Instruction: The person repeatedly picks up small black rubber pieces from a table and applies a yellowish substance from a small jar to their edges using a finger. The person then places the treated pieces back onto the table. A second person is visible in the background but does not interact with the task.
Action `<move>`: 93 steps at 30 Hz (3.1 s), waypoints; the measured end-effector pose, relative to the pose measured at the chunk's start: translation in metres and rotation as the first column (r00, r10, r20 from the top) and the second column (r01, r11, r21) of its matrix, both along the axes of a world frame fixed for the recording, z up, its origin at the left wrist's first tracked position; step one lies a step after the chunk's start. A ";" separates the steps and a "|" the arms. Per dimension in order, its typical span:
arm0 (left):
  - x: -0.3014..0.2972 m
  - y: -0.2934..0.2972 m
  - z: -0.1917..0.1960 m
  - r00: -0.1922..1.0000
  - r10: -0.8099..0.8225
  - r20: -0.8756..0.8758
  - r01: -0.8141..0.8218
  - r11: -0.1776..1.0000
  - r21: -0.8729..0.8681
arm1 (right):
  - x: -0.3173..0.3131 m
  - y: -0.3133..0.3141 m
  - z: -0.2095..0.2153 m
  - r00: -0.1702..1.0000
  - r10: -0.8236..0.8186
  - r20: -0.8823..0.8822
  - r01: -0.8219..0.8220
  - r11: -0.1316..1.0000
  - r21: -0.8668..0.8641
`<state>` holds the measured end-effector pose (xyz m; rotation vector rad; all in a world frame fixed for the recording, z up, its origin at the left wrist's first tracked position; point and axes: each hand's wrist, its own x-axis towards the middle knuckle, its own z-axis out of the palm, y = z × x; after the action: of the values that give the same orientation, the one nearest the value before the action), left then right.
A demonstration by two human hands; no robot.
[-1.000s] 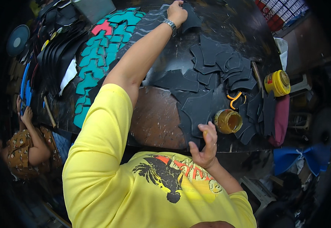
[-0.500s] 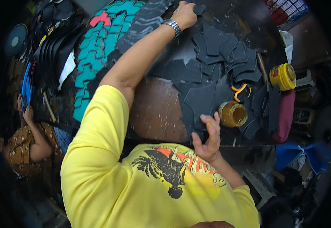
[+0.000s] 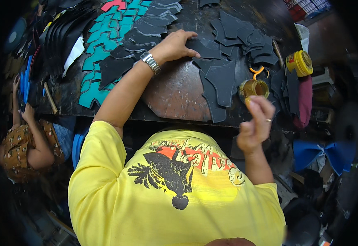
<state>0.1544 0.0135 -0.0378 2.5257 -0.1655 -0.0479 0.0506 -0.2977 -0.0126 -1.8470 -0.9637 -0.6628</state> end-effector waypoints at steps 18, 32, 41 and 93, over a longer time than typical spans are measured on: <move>-0.053 -0.004 0.031 0.987 0.146 -0.067 -0.138 0.558 -0.818 | 0.063 -0.018 0.058 0.940 -0.340 -0.024 0.174 0.540 -0.823; -0.085 -0.030 0.023 0.971 -0.138 -0.194 -0.117 0.430 -0.895 | -0.006 -0.022 0.048 0.854 -0.498 0.152 0.451 0.562 -0.693; -0.113 -0.045 0.044 0.945 -0.301 -0.129 0.046 0.511 -0.858 | -0.028 0.003 0.070 0.913 -0.245 -0.327 0.214 0.968 -0.131; -0.139 -0.066 0.016 0.927 -0.262 -0.269 -0.315 -0.156 -0.936 | 0.005 0.036 -0.010 0.939 0.134 -0.318 -0.169 0.982 -0.085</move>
<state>0.0153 -0.0525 -0.0215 0.7413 0.0513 -0.2840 0.0552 -0.2615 -0.0224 -1.8811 -0.9347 -0.2169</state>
